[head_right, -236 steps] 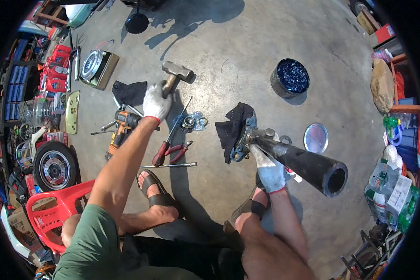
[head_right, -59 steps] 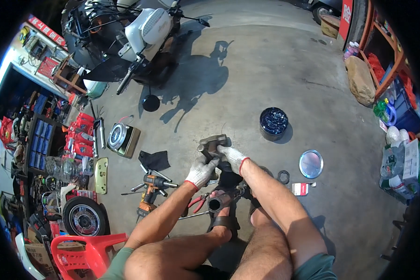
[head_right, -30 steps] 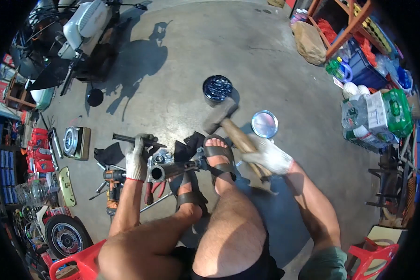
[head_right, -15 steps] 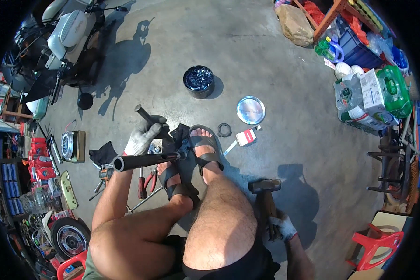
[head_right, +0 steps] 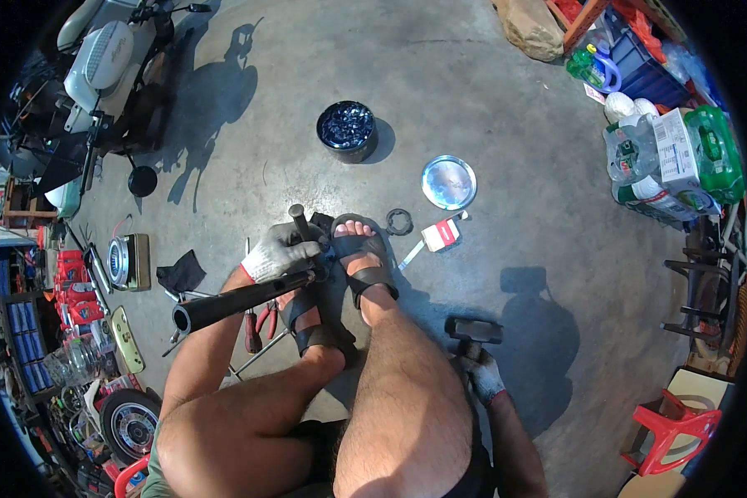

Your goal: The person puts on gloves, positions a motorcycle fork assembly, and repeatedly hammers metal parts onto the fork stem using a hammer.

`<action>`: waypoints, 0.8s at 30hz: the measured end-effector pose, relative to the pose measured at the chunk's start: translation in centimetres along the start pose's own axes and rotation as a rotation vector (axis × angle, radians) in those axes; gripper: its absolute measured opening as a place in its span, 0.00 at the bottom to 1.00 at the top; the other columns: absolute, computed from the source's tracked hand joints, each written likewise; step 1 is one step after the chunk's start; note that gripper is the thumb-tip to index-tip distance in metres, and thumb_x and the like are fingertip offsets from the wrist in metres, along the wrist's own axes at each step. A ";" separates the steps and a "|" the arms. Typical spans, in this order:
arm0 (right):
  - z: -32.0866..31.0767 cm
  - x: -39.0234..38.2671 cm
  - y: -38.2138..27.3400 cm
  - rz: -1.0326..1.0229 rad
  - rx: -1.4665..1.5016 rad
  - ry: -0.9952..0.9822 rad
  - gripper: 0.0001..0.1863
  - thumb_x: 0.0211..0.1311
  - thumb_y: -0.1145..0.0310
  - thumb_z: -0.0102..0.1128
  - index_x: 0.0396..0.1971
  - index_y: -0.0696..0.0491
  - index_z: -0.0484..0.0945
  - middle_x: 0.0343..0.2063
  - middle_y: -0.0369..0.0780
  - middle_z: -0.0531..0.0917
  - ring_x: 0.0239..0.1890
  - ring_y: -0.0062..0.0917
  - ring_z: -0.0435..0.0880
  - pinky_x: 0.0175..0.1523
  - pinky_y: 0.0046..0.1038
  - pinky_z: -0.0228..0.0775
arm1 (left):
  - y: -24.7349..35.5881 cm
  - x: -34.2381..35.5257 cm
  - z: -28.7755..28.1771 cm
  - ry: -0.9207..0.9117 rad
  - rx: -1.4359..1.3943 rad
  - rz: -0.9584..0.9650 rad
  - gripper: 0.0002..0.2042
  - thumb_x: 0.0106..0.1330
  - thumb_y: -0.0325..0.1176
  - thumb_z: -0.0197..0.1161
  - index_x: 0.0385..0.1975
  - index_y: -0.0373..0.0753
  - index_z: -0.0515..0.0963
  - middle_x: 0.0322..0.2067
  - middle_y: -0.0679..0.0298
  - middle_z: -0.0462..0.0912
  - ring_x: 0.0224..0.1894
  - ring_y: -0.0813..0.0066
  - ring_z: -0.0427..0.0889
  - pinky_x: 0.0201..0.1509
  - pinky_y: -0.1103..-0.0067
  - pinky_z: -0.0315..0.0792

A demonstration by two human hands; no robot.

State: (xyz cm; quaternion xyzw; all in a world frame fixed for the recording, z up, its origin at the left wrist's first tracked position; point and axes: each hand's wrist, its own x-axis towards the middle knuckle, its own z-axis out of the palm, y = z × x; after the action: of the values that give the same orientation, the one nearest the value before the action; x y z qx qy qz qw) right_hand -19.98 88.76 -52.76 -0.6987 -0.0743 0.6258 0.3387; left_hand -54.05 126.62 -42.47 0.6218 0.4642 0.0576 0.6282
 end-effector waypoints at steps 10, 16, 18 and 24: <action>-0.6 1.4 1.8 0.006 -0.046 0.064 0.23 0.60 0.73 0.66 0.56 0.61 0.77 0.48 0.42 0.85 0.48 0.29 0.83 0.55 0.31 0.76 | -2.0 0.8 0.3 0.073 0.345 0.096 0.18 0.68 0.40 0.66 0.51 0.35 0.81 0.42 0.52 0.84 0.45 0.60 0.84 0.52 0.70 0.76; 0.1 0.6 0.4 0.055 -0.013 0.060 0.23 0.60 0.72 0.66 0.55 0.61 0.77 0.47 0.42 0.85 0.47 0.29 0.83 0.54 0.31 0.76 | -0.7 0.1 0.3 0.055 0.334 0.209 0.17 0.64 0.39 0.69 0.48 0.36 0.82 0.40 0.54 0.84 0.46 0.58 0.83 0.52 0.69 0.77; 0.1 0.6 0.3 0.077 -0.028 0.070 0.23 0.60 0.72 0.66 0.55 0.61 0.77 0.47 0.42 0.85 0.47 0.29 0.83 0.54 0.31 0.76 | -0.8 0.1 0.3 0.031 0.345 0.198 0.18 0.63 0.41 0.69 0.47 0.37 0.82 0.40 0.51 0.83 0.45 0.53 0.83 0.52 0.66 0.76; -1.0 2.3 1.6 -0.049 0.131 0.026 0.18 0.60 0.75 0.64 0.51 0.60 0.79 0.44 0.41 0.85 0.43 0.28 0.84 0.50 0.32 0.77 | -0.8 -0.1 0.5 -0.015 0.163 0.136 0.17 0.65 0.43 0.68 0.46 0.37 0.82 0.40 0.51 0.83 0.45 0.54 0.83 0.51 0.66 0.76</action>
State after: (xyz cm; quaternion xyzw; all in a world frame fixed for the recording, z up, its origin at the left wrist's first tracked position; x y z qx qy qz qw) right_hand -19.07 88.34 -55.59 -0.6811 -0.0456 0.6117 0.3998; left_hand -54.19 125.94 -43.19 0.7013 0.4194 0.0577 0.5735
